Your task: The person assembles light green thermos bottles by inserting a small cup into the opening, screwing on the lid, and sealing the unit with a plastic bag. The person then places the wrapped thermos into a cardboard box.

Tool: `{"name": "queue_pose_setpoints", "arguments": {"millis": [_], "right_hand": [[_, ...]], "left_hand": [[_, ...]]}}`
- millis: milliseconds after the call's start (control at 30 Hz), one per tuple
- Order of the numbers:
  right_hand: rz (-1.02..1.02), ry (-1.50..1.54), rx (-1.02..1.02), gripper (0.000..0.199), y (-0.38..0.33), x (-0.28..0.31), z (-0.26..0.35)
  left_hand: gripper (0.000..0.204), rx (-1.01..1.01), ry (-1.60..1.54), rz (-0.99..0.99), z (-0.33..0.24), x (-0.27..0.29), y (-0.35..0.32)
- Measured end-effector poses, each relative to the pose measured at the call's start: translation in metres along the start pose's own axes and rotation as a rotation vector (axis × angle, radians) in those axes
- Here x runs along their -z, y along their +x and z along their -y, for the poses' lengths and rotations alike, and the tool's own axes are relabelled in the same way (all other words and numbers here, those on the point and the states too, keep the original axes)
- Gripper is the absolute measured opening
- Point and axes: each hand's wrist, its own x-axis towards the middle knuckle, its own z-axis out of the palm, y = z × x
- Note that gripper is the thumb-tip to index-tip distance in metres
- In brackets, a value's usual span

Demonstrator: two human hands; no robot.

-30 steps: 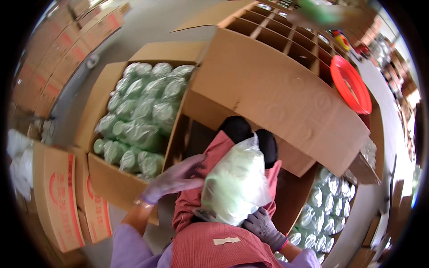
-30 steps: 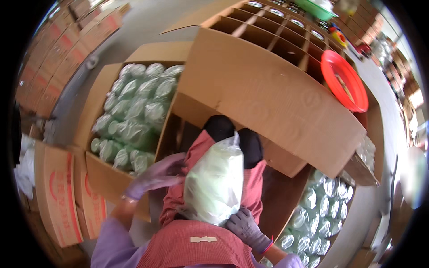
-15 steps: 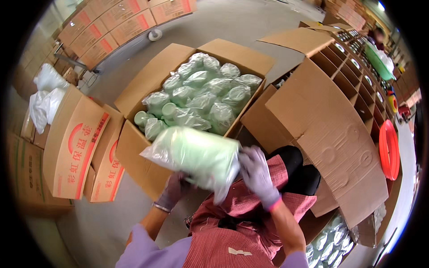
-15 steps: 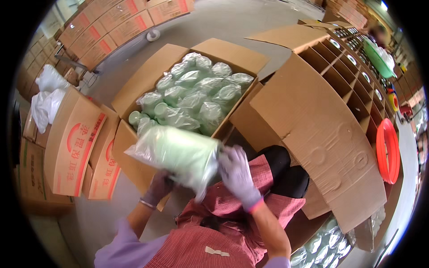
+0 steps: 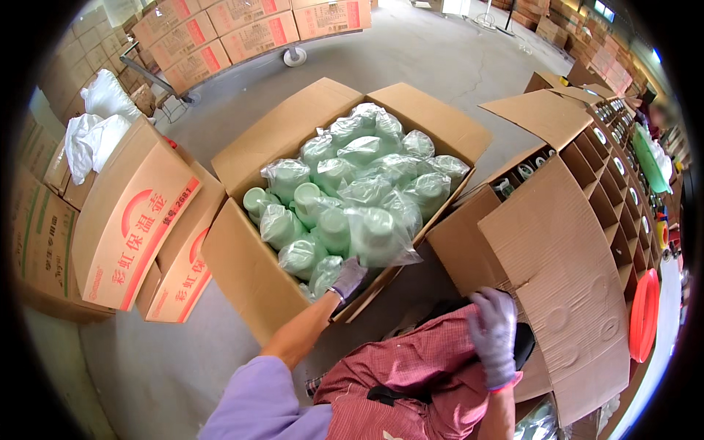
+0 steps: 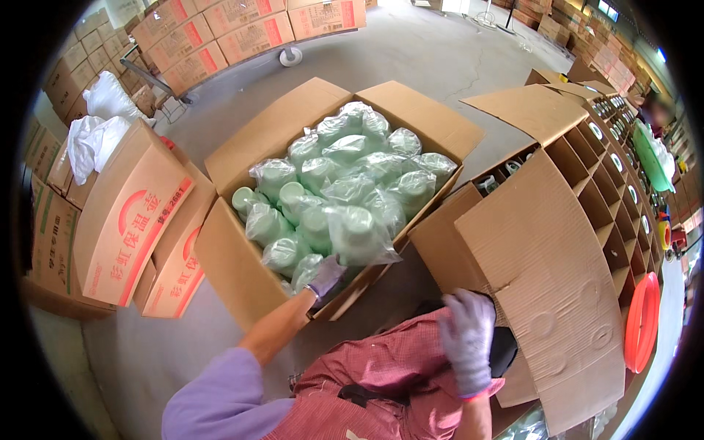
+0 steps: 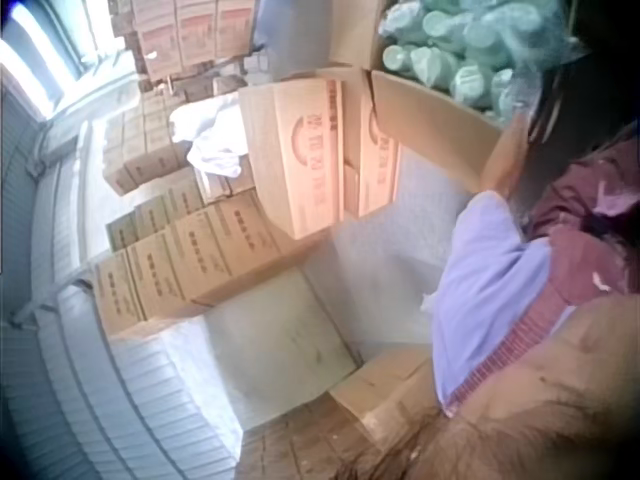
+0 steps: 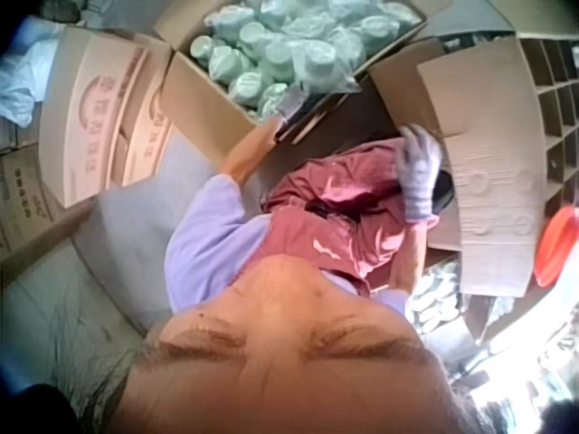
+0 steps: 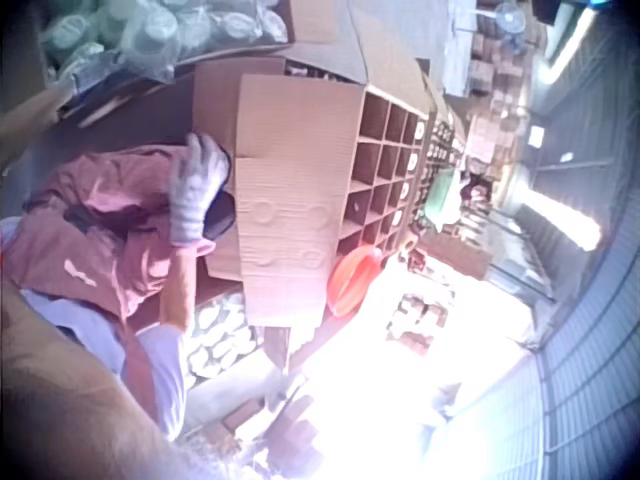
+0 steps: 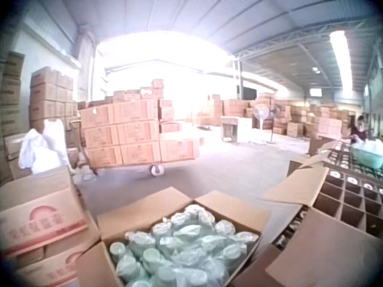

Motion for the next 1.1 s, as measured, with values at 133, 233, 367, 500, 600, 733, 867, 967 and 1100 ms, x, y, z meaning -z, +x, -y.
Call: {"name": "queue_pose_setpoints", "arguments": {"millis": [133, 233, 367, 500, 600, 733, 867, 967, 1100], "right_hand": [[-0.165, -0.094, -0.329, 0.031, -0.044, 0.042, -0.062], [-0.185, 0.105, -0.540, 0.027, -0.074, 0.051, -0.106], [-0.173, 0.564, -0.896, 0.024, -0.089, 0.039, -0.154], [-0.113, 0.861, -1.012, 0.033, -0.115, 0.040, -0.198], [-0.138, 0.819, -1.130, 0.035, -0.117, 0.068, -0.191], [-0.183, 0.687, -1.094, 0.031, -0.108, 0.104, -0.162], [-0.083, 0.554, -1.085, 0.029, -0.098, 0.099, -0.159], [0.145, 0.216, -0.997, 0.026, -0.067, 0.094, -0.146], [0.042, 0.032, -0.679, 0.023, -0.029, 0.061, -0.120]], "left_hand": [[0.035, 0.043, -0.254, 0.497, -0.060, 0.077, -0.017], [0.032, -0.014, -0.252, 0.260, -0.073, 0.168, 0.040], [0.030, -0.110, 0.211, -0.549, 0.012, 0.273, 0.132], [0.046, 0.109, 0.517, -0.591, 0.125, 0.334, 0.169], [0.058, 0.343, 0.364, -0.555, 0.136, 0.303, 0.178], [0.081, 0.710, 0.234, -0.576, 0.097, 0.253, 0.173], [0.070, 0.600, 0.248, -0.553, 0.108, 0.280, 0.157], [0.045, 0.350, 0.446, -0.662, 0.122, 0.319, 0.147], [0.054, 0.099, 0.432, -0.476, 0.101, 0.333, 0.162]]}}
